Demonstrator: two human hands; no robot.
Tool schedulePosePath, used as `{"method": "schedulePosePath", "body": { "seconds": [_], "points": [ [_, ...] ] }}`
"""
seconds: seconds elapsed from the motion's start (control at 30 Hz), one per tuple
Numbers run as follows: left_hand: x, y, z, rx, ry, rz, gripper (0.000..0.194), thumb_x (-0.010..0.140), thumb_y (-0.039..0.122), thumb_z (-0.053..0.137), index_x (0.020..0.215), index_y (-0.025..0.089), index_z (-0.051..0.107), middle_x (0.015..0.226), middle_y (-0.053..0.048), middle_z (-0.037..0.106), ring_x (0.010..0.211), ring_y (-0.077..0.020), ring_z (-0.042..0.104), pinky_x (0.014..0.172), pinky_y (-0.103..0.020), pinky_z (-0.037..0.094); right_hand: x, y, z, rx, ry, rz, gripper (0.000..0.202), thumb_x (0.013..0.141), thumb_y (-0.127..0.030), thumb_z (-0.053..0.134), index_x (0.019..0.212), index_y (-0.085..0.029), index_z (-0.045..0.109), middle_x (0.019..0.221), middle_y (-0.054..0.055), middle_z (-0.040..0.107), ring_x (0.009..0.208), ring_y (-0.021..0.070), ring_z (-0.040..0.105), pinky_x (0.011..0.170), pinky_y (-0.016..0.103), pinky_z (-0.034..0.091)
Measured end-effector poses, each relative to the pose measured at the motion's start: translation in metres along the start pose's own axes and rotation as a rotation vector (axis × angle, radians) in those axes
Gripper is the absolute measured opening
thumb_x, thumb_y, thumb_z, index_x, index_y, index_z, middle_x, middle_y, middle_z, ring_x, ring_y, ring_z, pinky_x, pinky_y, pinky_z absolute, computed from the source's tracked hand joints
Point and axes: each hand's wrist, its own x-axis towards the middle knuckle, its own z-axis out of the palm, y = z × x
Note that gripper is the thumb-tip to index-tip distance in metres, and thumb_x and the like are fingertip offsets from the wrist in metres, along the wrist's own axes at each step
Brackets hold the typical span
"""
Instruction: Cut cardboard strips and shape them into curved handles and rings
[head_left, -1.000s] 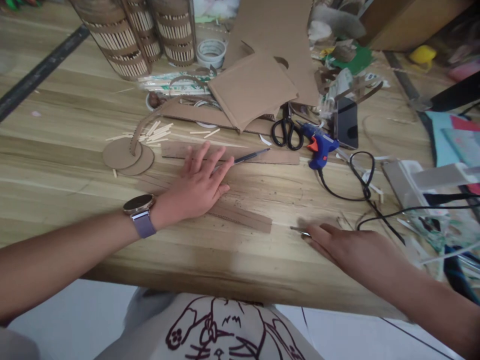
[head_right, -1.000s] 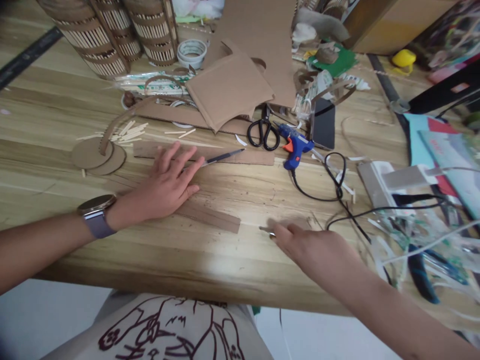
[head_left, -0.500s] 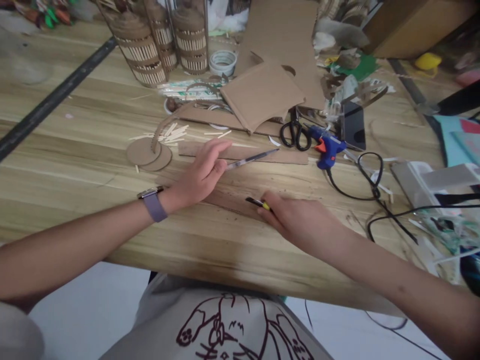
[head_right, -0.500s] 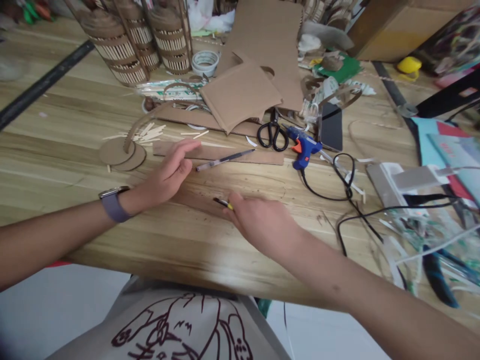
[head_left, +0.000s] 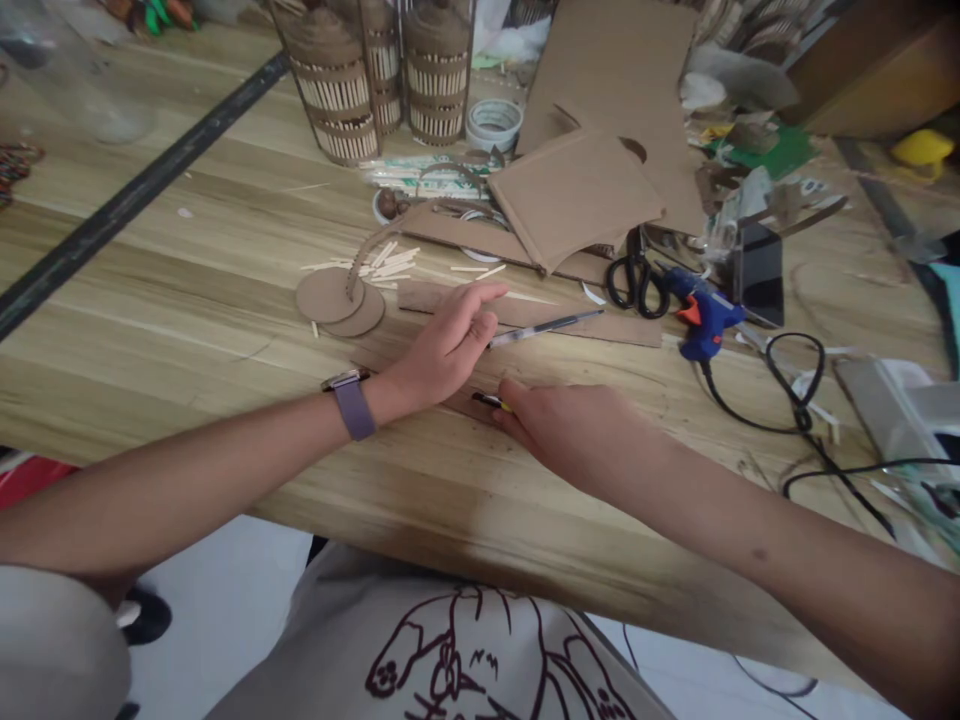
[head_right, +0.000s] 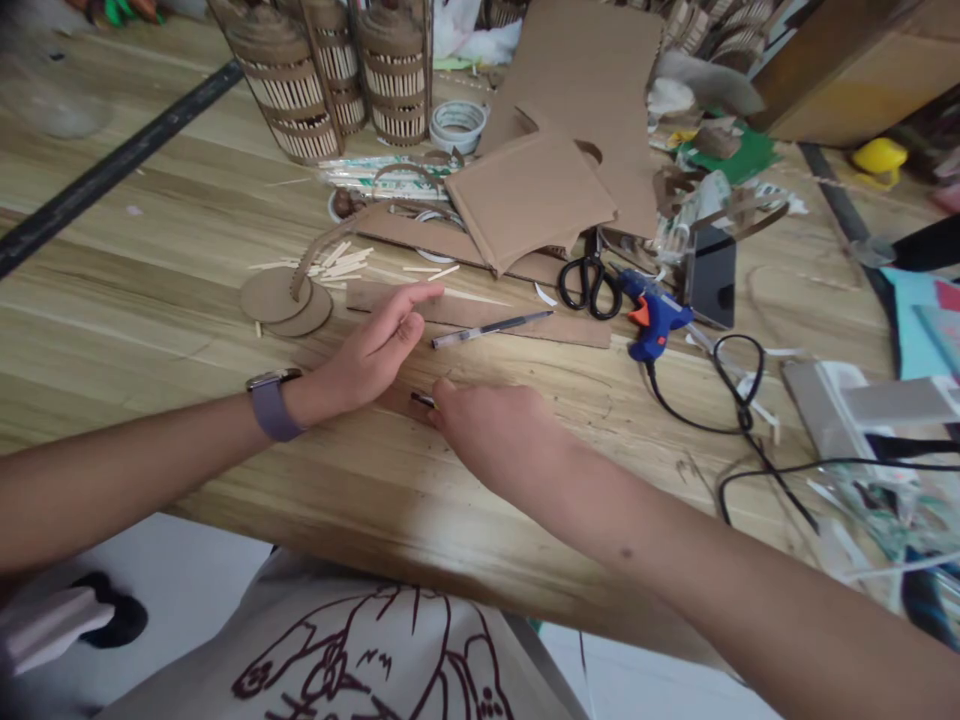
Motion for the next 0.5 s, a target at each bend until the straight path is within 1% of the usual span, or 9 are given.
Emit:
{"method": "schedulePosePath", "body": {
  "seconds": [0.1,0.27,0.5],
  "points": [
    [-0.0002,-0.0004,0.0005,-0.017,-0.004,-0.001,0.038,0.105,0.033,0.03,0.133,0.013,0.045,0.139,-0.014,0.053,0.133,-0.0201,0.045,0.115,-0.038,0.034,0.0015,-0.003,-0.0015,-0.014,0.011,0.01,0.027,0.102,-0.032,0.036,0.107,-0.019,0.059,0.081,0.009,0.074,0.07,0.0243,0.072,0.049,0.027,0.036],
    [-0.0001,-0.0022,0.0015,-0.018,0.002,0.012,0.037,0.105,0.035,0.03,0.132,0.015,0.046,0.137,-0.013,0.054,0.131,-0.0216,0.047,0.113,-0.04,0.036,0.0041,-0.0077,-0.002,-0.024,0.013,0.039,0.027,0.102,-0.031,0.037,0.108,-0.018,0.06,0.078,0.008,0.073,0.066,0.0249,0.071,0.047,0.029,0.036],
    [0.0001,-0.0028,0.0019,-0.01,0.013,0.019,0.035,0.104,0.031,0.03,0.13,0.014,0.047,0.136,-0.014,0.055,0.131,-0.0203,0.047,0.114,-0.039,0.036,0.0046,-0.0087,-0.0086,-0.024,-0.041,0.042,0.029,0.102,-0.032,0.034,0.108,-0.018,0.059,0.083,0.009,0.074,0.073,0.0258,0.072,0.047,0.029,0.034]
  ]
}}
